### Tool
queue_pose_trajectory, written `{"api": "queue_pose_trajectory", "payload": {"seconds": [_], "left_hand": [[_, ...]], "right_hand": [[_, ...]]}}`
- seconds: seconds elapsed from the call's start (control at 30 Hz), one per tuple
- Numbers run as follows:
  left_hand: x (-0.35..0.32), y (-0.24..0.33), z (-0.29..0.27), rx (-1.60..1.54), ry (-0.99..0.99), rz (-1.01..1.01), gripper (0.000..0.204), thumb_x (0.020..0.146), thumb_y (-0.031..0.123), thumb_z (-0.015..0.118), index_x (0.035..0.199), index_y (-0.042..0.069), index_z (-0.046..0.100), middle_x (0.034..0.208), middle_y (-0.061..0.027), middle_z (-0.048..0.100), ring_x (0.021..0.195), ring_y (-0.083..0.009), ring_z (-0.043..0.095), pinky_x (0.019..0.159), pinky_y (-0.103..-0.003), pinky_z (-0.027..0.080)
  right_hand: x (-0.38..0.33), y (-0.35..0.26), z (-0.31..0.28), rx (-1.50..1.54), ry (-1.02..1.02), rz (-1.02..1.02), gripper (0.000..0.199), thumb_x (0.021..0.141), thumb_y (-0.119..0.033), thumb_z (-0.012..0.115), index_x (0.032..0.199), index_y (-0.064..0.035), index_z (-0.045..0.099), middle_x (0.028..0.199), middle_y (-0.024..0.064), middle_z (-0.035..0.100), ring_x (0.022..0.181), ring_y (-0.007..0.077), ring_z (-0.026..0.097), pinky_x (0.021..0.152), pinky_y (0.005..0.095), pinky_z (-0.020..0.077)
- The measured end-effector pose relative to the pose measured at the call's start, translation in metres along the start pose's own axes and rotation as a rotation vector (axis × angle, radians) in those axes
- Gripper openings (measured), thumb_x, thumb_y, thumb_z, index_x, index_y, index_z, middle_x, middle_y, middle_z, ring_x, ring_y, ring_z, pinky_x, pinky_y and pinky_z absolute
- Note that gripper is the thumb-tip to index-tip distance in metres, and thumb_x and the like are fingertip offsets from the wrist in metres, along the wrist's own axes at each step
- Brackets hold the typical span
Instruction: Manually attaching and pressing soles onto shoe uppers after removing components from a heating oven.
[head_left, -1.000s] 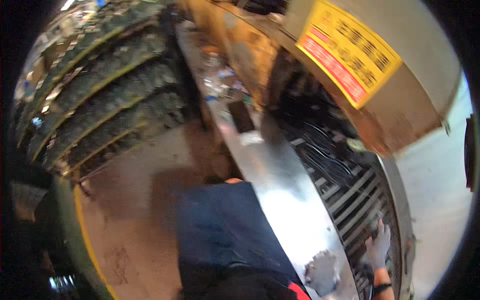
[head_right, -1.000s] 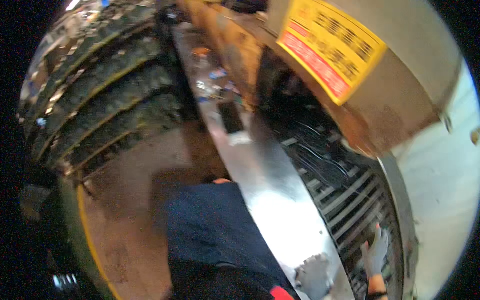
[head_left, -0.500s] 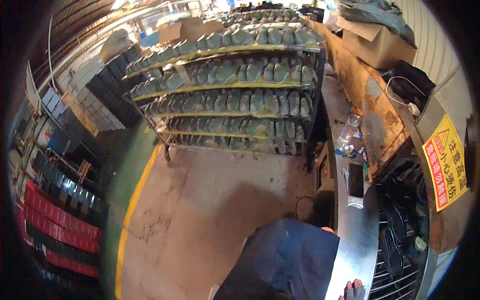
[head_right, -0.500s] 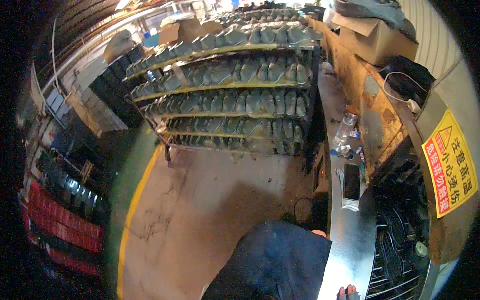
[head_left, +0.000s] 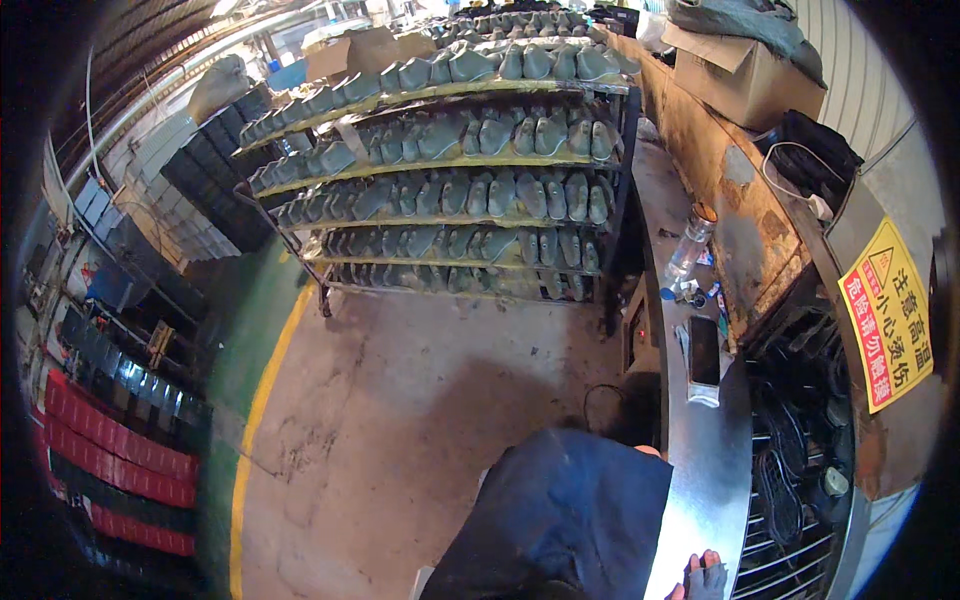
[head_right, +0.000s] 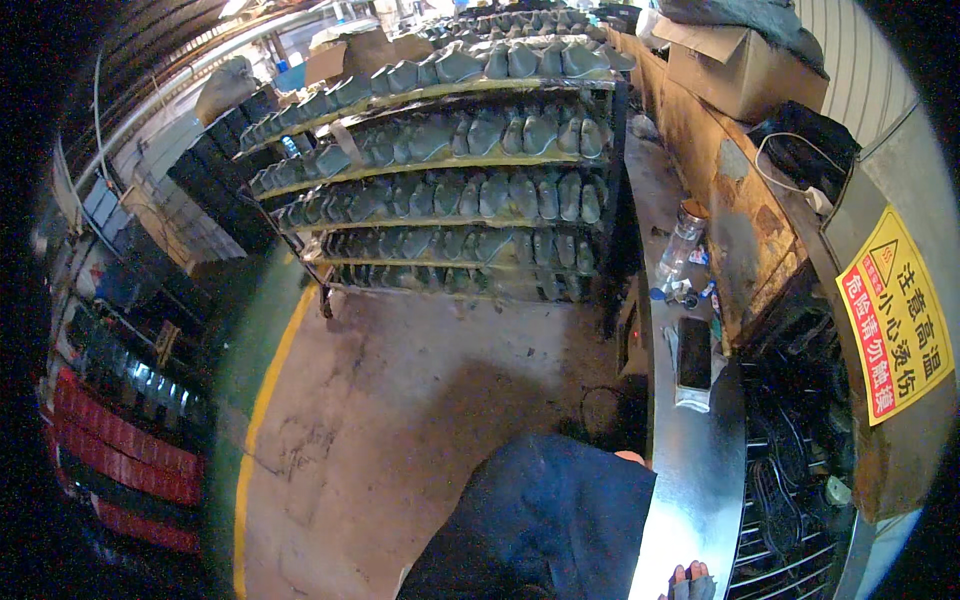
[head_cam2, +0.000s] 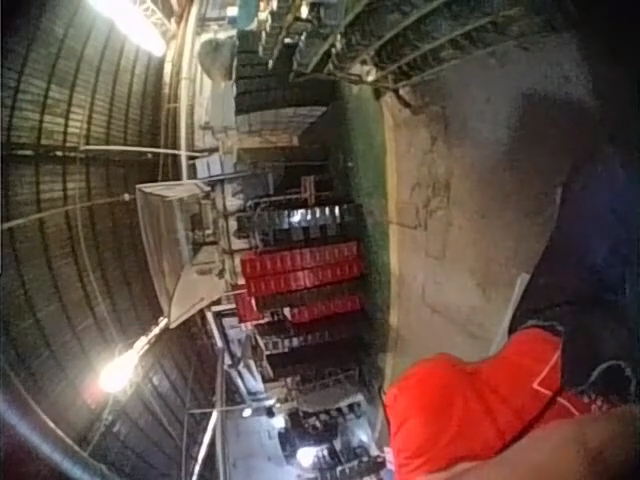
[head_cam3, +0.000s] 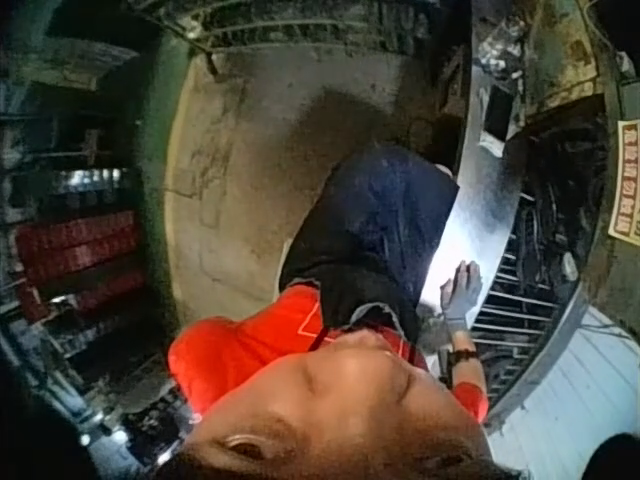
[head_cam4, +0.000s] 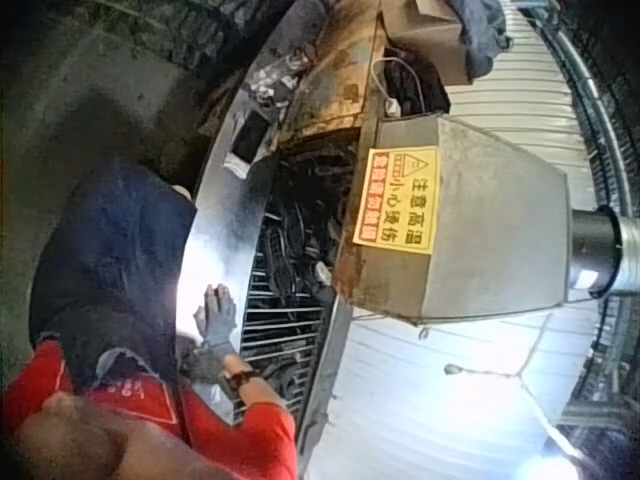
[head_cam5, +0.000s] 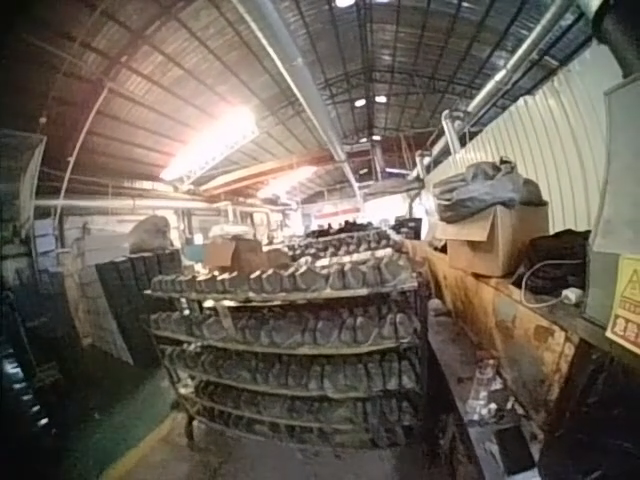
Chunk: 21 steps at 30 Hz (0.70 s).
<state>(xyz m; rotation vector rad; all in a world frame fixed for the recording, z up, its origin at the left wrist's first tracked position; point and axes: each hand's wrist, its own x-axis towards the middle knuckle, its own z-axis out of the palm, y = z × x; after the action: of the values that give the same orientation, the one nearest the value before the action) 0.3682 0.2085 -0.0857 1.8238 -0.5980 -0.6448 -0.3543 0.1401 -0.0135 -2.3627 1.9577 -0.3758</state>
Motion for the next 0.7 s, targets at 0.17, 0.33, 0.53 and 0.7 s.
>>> {"api": "queue_pose_trajectory", "payload": {"seconds": [0.17, 0.33, 0.53, 0.7], "left_hand": [[0.006, 0.006, -0.005, 0.022, -0.031, 0.002, 0.032, 0.110, 0.034, 0.057, 0.125, 0.007, 0.065, 0.098, -0.0030, 0.065, 0.090, -0.0151, 0.063, 0.084, -0.032, 0.054], [0.020, 0.014, 0.002, 0.047, -0.078, 0.005, 0.032, 0.110, 0.034, 0.057, 0.125, 0.007, 0.065, 0.099, -0.0031, 0.065, 0.090, -0.0152, 0.063, 0.084, -0.032, 0.054], [0.040, 0.019, 0.021, 0.066, -0.177, -0.009, 0.032, 0.110, 0.034, 0.058, 0.125, 0.006, 0.065, 0.099, -0.0031, 0.065, 0.090, -0.0153, 0.063, 0.084, -0.032, 0.054], [0.077, 0.012, 0.095, 0.077, -0.428, -0.056, 0.032, 0.109, 0.034, 0.058, 0.125, 0.006, 0.065, 0.099, -0.0032, 0.065, 0.090, -0.0154, 0.063, 0.084, -0.032, 0.054]], "right_hand": [[0.000, 0.002, 0.004, 0.013, 0.006, 0.011, 0.057, 0.095, -0.022, 0.061, 0.150, -0.0045, 0.057, 0.149, 0.0275, 0.053, 0.137, 0.0478, 0.052, 0.113, 0.0577, 0.0420], [0.002, 0.006, 0.005, 0.019, 0.021, 0.003, 0.058, 0.096, -0.023, 0.061, 0.151, -0.0048, 0.057, 0.149, 0.0269, 0.053, 0.136, 0.0471, 0.052, 0.112, 0.0579, 0.0427], [-0.012, 0.012, 0.008, -0.008, 0.014, 0.035, 0.061, 0.092, -0.022, 0.064, 0.150, -0.0053, 0.057, 0.149, 0.0252, 0.054, 0.135, 0.0461, 0.053, 0.111, 0.0573, 0.0447], [-0.026, 0.034, 0.040, -0.021, 0.053, -0.059, 0.066, 0.093, -0.038, 0.064, 0.151, -0.0102, 0.050, 0.153, 0.0231, 0.047, 0.133, 0.0478, 0.052, 0.106, 0.0569, 0.0454]]}}
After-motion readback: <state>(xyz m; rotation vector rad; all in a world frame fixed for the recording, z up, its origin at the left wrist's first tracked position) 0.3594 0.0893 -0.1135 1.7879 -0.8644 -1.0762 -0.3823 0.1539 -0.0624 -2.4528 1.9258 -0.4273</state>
